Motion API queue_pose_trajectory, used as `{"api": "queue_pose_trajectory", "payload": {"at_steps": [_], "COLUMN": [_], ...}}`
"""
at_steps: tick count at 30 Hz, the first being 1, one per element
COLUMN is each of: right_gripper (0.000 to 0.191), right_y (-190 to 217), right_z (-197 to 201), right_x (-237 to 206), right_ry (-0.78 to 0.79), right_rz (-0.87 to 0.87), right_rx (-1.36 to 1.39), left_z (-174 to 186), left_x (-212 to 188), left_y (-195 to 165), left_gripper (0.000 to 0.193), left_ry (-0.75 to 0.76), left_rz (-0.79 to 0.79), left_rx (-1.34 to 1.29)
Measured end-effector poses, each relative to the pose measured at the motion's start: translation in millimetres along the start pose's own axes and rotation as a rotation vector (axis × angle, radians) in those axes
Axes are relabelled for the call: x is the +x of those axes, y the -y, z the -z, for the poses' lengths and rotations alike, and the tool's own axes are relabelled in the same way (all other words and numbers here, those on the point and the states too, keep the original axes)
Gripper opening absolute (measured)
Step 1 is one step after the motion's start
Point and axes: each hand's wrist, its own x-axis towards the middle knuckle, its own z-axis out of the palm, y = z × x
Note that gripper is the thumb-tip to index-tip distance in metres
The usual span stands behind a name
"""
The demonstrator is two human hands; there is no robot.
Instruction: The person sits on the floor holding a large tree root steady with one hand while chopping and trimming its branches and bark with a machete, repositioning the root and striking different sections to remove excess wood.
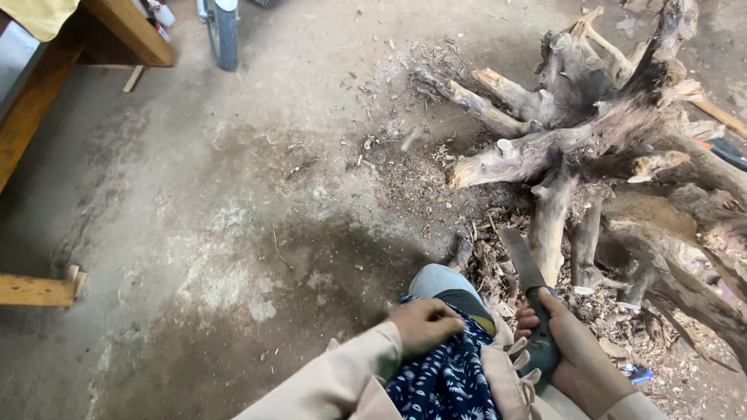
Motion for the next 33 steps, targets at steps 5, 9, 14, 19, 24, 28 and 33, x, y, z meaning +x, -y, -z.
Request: {"api": "queue_pose_trajectory", "payload": {"at_steps": [5,9,14,19,24,28,33], "right_gripper": [0.033,0.034,0.037,0.037,0.041,0.04,0.038], "right_y": [5,21,49,76,87,84,82], "right_z": [-51,-79,-111,-126,-121,-117,-130], "right_x": [3,39,96,145,178,183,175], "right_ry": [-0.03,-0.071,-0.106,-0.193,-0.248,-0.213,-0.291], "right_rz": [0.011,-0.032,-0.034,0.09,0.103,0.065,0.1], "right_rx": [-0.002,0.003,0.054,0.094,0.169,0.502,0.575], "left_z": [25,71,126,174,191,202,215], "left_x": [-1,27,70,107,133,167,234], "left_y": [-16,-15,-33,-49,-42,-37,-57], "left_gripper": [0.045,0.043,0.037,0.039,0.038,0.038,0.038], "left_ry": [0.133,0.091,0.053,0.082,0.248,0.454,0.585], "left_rz": [0.025,0.017,-0.118,0.094,0.061,-0.005,0.005], "left_rx": [-0.004,0.083,0.217,0.15,0.159,0.319,0.368]}}
